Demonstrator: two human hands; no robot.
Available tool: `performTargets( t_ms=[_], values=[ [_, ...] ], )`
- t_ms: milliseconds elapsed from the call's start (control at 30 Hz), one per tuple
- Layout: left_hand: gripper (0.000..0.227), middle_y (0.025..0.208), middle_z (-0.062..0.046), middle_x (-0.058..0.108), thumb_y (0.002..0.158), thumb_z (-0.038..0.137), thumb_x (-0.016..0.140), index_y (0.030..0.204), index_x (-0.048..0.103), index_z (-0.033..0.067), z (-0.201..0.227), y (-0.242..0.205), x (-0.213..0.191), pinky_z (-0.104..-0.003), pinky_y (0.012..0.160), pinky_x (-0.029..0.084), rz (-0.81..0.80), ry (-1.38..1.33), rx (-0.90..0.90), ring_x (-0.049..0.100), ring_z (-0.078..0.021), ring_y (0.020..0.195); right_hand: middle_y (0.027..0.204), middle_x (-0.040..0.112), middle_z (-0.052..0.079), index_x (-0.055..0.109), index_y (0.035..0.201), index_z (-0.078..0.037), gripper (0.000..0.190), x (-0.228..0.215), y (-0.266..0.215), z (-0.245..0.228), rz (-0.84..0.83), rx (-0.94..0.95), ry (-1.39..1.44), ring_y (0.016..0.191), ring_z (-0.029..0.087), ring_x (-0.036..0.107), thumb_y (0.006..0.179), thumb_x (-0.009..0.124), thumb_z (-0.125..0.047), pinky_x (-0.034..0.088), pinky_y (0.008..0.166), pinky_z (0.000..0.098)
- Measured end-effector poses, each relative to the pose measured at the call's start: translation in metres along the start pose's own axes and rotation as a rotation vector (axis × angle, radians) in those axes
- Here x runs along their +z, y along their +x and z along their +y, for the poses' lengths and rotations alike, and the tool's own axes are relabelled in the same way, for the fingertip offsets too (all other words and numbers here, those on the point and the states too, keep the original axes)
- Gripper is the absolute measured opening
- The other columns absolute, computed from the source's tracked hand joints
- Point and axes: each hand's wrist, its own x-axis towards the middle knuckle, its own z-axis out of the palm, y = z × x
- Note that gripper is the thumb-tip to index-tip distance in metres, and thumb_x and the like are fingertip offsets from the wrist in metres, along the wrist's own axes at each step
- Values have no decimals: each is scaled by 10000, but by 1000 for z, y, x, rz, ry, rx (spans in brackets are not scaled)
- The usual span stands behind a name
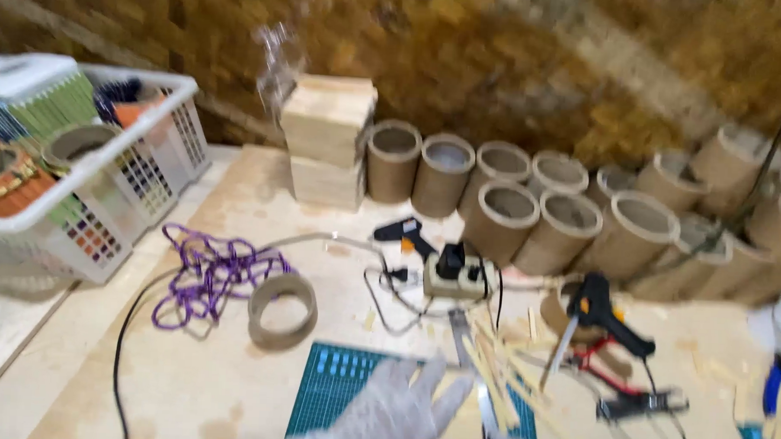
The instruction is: Gluing small wooden sticks onto a cardboard base to create a decorative item.
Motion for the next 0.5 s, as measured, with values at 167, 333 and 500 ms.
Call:
performTargets(
  t_ms=[167, 333, 500],
  values=[
    [814, 1269, -250, 533, 792, 517, 769, 1417, 495, 74, 5, -18, 5, -506, 714, 444, 359, 81, 101, 558, -384, 860, 1249, 710, -152, 612, 1357, -502, 471, -128, -122, -229, 156, 57, -191, 1051, 124, 744, 888, 594, -467, 567, 851, 316],
    [842, 1387, -235, 548, 850, 641, 642, 1485, 463, 118, 2, -19, 17, -456, 732, 453, 416, 262, 62, 596, -368, 928, 1324, 754, 24, 664, 1362, -263, 460, -162, -132, -259, 33, 75, 45, 1260, 197, 693, 931, 584, -404, 457, 1135, 334],
    [852, 1407, -242, 535, 887, 680, 597, 1506, 429, 121, 3, -19, 23, -472, 754, 481, 397, 254, 49, 610, -390, 994, 1418, 678, -13, 575, 1451, -384, 489, -170, -137, -271, -122, 263, -59, 1339, 203, 629, 968, 506, -422, 415, 1192, 352]
  ],
)
